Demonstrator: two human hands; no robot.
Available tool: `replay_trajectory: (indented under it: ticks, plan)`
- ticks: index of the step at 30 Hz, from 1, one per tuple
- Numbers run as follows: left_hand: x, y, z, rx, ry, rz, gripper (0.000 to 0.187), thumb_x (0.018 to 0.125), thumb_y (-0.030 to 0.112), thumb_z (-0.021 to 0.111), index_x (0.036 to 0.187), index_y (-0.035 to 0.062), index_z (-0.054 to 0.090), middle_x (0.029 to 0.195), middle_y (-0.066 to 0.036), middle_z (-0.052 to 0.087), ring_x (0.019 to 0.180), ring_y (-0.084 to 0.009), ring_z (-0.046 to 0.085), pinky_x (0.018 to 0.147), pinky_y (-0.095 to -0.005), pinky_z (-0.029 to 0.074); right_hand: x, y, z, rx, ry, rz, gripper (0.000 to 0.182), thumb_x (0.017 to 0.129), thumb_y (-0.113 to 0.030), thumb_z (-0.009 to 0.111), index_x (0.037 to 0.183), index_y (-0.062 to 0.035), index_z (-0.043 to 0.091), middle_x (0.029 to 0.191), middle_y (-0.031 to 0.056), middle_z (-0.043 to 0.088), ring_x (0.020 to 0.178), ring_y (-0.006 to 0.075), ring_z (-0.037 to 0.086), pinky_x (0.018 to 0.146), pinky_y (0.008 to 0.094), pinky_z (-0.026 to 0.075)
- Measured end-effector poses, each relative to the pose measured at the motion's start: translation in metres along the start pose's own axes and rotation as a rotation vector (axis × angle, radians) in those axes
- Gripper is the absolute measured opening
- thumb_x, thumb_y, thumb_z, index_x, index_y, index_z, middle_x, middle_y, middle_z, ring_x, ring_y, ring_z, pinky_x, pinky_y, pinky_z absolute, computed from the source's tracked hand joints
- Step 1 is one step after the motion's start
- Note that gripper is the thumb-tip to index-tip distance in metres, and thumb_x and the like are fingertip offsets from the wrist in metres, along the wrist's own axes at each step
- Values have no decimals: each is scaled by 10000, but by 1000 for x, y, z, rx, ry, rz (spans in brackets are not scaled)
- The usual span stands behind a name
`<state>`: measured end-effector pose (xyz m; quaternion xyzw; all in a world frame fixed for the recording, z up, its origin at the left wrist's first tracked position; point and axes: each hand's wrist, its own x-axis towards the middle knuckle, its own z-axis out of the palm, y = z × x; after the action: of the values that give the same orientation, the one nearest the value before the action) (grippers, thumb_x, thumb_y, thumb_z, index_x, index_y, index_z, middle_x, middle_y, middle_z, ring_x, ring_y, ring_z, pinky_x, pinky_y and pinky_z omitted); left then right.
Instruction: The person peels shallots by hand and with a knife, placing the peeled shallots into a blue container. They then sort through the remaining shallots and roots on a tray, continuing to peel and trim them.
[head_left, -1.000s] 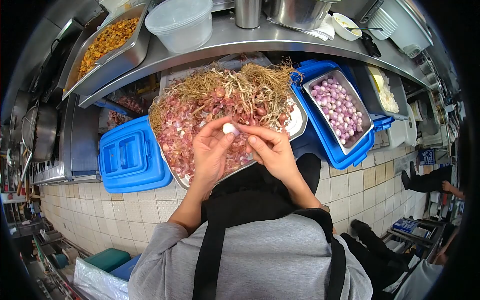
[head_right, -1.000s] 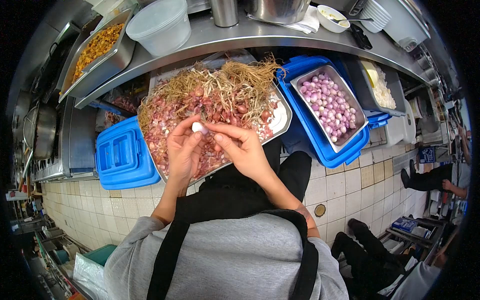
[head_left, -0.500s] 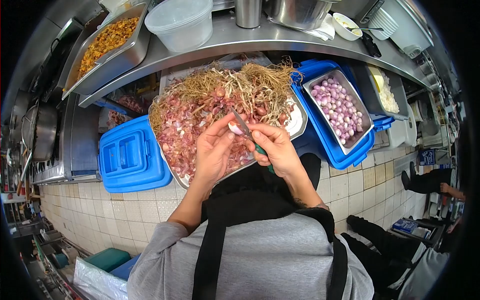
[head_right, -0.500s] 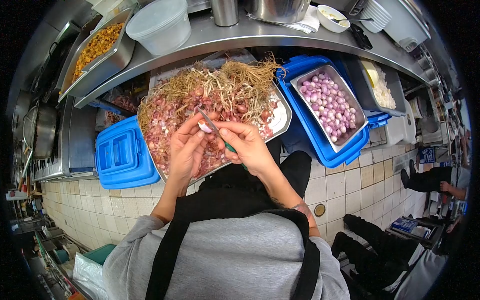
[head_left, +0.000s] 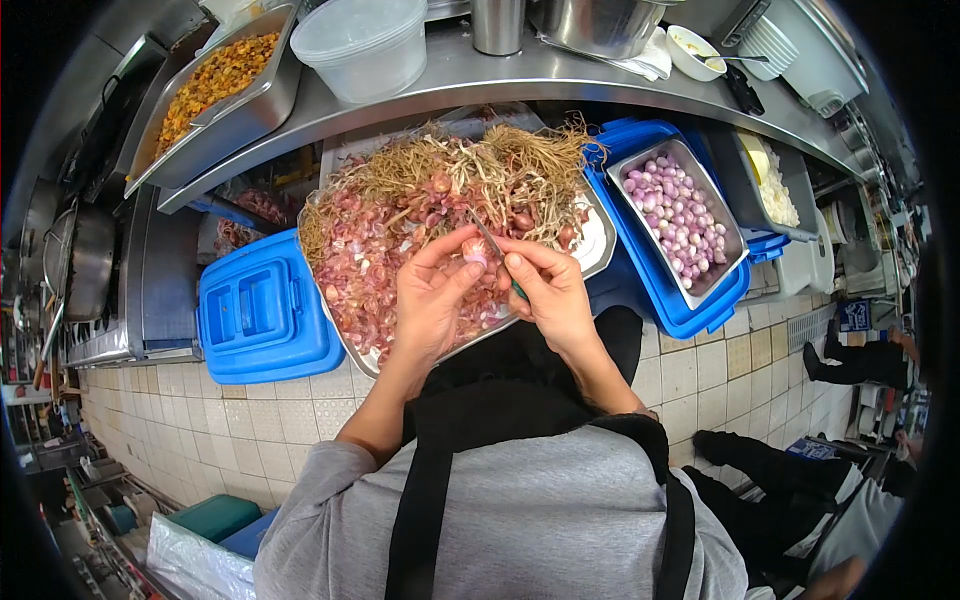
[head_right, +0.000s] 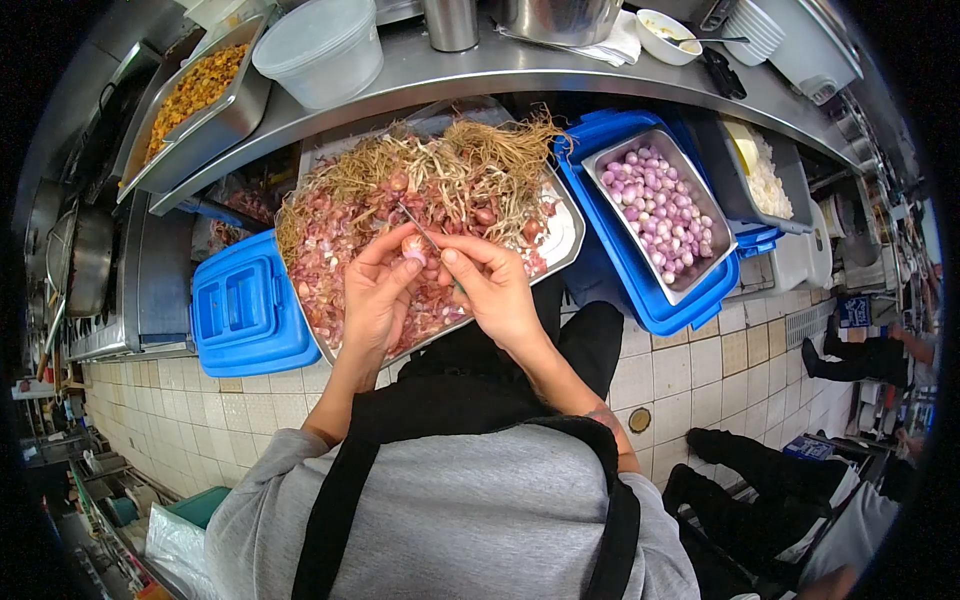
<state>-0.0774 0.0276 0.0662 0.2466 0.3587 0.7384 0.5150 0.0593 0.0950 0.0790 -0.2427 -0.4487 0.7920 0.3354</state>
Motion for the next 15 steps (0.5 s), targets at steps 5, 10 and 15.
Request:
replay_trajectory:
  ticks: [5, 10, 15]
  plan:
    - [-1, 1, 2, 3, 1, -4, 378, 831, -48, 582, 1201, -38, 505, 1075, -139, 600, 910, -200, 623, 801, -309, 528, 6, 4, -3, -134, 152, -115, 241, 922, -111, 531, 1135, -28, 607, 717, -15, 558, 552, 1, 416, 457, 155, 316]
    - [-4, 2, 2, -5, 36, 51, 370, 799, -90, 600, 1160, -48, 533, 1081, -129, 590, 954, -197, 600, 813, -312, 527, 11, 9, -10, -431, 245, -209, 242, 910, -116, 549, 1113, -4, 619, 732, -4, 592, 638, 26, 494, 555, 185, 405]
    - [0, 4, -4, 203, 25, 221, 391, 740, -161, 614, 1110, -48, 556, 1100, -89, 512, 968, -172, 578, 847, -294, 517, 5, 2, 1, -696, 116, -355, 248, 885, -100, 558, 1104, -2, 619, 918, 121, 669, 805, 153, 629, 714, 261, 473]
